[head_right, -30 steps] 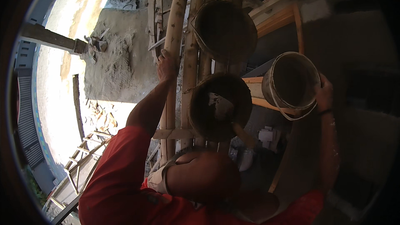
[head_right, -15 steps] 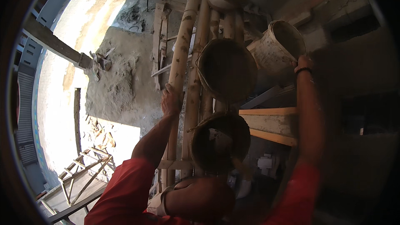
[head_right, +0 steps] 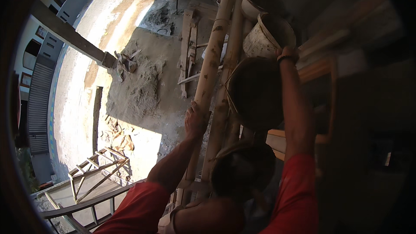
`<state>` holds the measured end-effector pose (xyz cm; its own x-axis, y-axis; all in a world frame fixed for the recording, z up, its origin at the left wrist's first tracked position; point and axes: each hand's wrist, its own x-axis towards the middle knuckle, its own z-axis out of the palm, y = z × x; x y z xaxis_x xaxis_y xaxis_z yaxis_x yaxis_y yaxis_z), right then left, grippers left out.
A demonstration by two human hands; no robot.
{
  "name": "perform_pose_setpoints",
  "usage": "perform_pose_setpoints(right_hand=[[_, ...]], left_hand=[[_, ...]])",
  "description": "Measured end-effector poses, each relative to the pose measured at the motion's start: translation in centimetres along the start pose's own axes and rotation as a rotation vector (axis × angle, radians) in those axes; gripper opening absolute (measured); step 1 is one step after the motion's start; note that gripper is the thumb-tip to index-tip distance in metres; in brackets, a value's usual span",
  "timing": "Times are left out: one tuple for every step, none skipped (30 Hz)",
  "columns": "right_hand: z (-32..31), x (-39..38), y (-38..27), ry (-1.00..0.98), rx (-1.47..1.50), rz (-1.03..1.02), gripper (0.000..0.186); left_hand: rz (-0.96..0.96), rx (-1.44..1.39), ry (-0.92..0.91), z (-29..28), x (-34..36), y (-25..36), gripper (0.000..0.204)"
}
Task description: The person uses a wooden straightedge to level wet plaster on a wall and scoops mortar from buckets using a trowel.
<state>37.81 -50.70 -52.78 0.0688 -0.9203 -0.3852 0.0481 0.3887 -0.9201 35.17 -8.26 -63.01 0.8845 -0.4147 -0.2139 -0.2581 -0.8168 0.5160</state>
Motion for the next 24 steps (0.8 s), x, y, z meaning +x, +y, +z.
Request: perform_pose_setpoints(right_hand=[[0.0, -0.1, 0.2, -0.029, -0.026, 0.013, 0.033], [-0.1, 0.0, 0.0, -0.066, -0.057, 0.025, 0.035], [-0.3, -0.2, -0.3, -0.112, -0.100, 0.037, 0.037], [-0.6, -0.6, -0.4, -0.161, -0.169, 0.061, 0.039], [-0.8, -1.1, -1.1, -0.215, -0.245, 0.079, 0.041], [-1.3, -2.0, -2.1, -0.268, -0.341, 0.075, 0.043], [-1.8, -3.0, -3.0, -0.313, -0.459, 0.033, 0.045], [-3.7, -4.4, -3.6, -0.328, -0.603, -0.086, 0.047], [-6.0, -6.9, -4.5, -0.326, -0.768, -0.328, 0.047], [-7.7, -9.9, -4.9, -0.287, -0.932, -0.574, 0.047], [-12.0, -10.7, -4.9, -0.370, -0.942, -0.710, 0.044], [-14.6, -16.3, -4.3, -0.592, -0.892, -0.611, 0.037], [-16.3, -24.4, -4.9, -0.671, -1.079, -0.608, 0.028], [-17.7, -30.1, -4.3, -0.726, -1.254, -0.515, 0.024], [-21.7, -31.9, -3.3, -0.804, -1.386, -0.354, 0.021], [-25.7, -34.6, -1.7, -0.872, -1.532, -0.502, 0.026], [-28.6, -35.8, 0.1, -0.920, -1.806, -0.357, 0.030], [-31.8, -37.6, 1.1, -0.976, -1.940, -0.595, 0.034], [-32.7, -38.7, 1.7, -0.987, -1.908, -0.457, 0.033], [-32.9, -39.9, 2.3, -1.000, -1.870, -0.321, 0.033], [-33.3, -40.8, 2.7, -0.998, -1.829, -0.187, 0.032], [-34.1, -41.1, 3.2, -0.970, -1.763, -0.290, 0.032], [-34.8, -41.0, 4.0, -0.941, -1.692, -0.402, 0.031], [-35.3, -40.7, 4.4, -0.899, -1.627, -0.516, 0.031]], left_hand=[[0.004, 0.001, 0.000, 0.2, 0.0, -0.2, 0.077], [0.011, 0.002, -0.002, 0.5, 0.2, -0.2, 0.077], [0.020, 0.001, -0.009, 0.9, 0.2, -0.4, 0.076], [0.011, -0.007, -0.011, 1.2, -0.2, -0.9, 0.075], [0.004, -0.021, -0.005, 1.2, -0.3, -0.7, 0.074], [0.002, -0.034, 0.018, 1.1, 0.1, -0.6, 0.074], [0.006, -0.023, 0.015, 1.1, 0.1, -0.9, 0.073], [0.014, -0.013, 0.011, 1.5, -0.1, -1.0, 0.073], [0.028, -0.011, 0.013, 1.4, 0.0, -0.8, 0.073], [0.023, -0.019, 0.021, 1.1, 0.1, -1.0, 0.073], [0.042, -0.042, 0.022, 1.0, 0.0, -0.2, 0.073], [0.022, -0.048, 0.024, 1.1, 0.0, -1.0, 0.073], [0.015, -0.041, 0.037, 1.4, 0.0, -1.8, 0.074], [-0.004, -0.020, 0.058, 1.6, 0.1, -3.4, 0.074], [0.026, -0.031, 0.061, 1.8, 0.0, -2.8, 0.075], [0.031, -0.048, 0.042, 1.8, -0.1, -1.8, 0.076], [0.017, -0.047, 0.029, 1.4, -0.4, -1.5, 0.077], [0.027, -0.070, 0.009, 1.4, -0.7, -0.4, 0.077], [0.039, -0.084, -0.006, 1.4, -0.4, -0.6, 0.078], [0.047, -0.097, -0.021, 1.3, -0.2, -1.2, 0.078], [0.063, -0.116, -0.039, 1.2, -0.4, -1.8, 0.078], [0.093, -0.121, -0.063, 1.3, -0.9, -3.0, 0.078], [0.124, -0.127, -0.078, 1.3, -0.9, -4.3, 0.078], [0.161, -0.141, -0.093, 1.2, -0.9, -4.9, 0.078]])
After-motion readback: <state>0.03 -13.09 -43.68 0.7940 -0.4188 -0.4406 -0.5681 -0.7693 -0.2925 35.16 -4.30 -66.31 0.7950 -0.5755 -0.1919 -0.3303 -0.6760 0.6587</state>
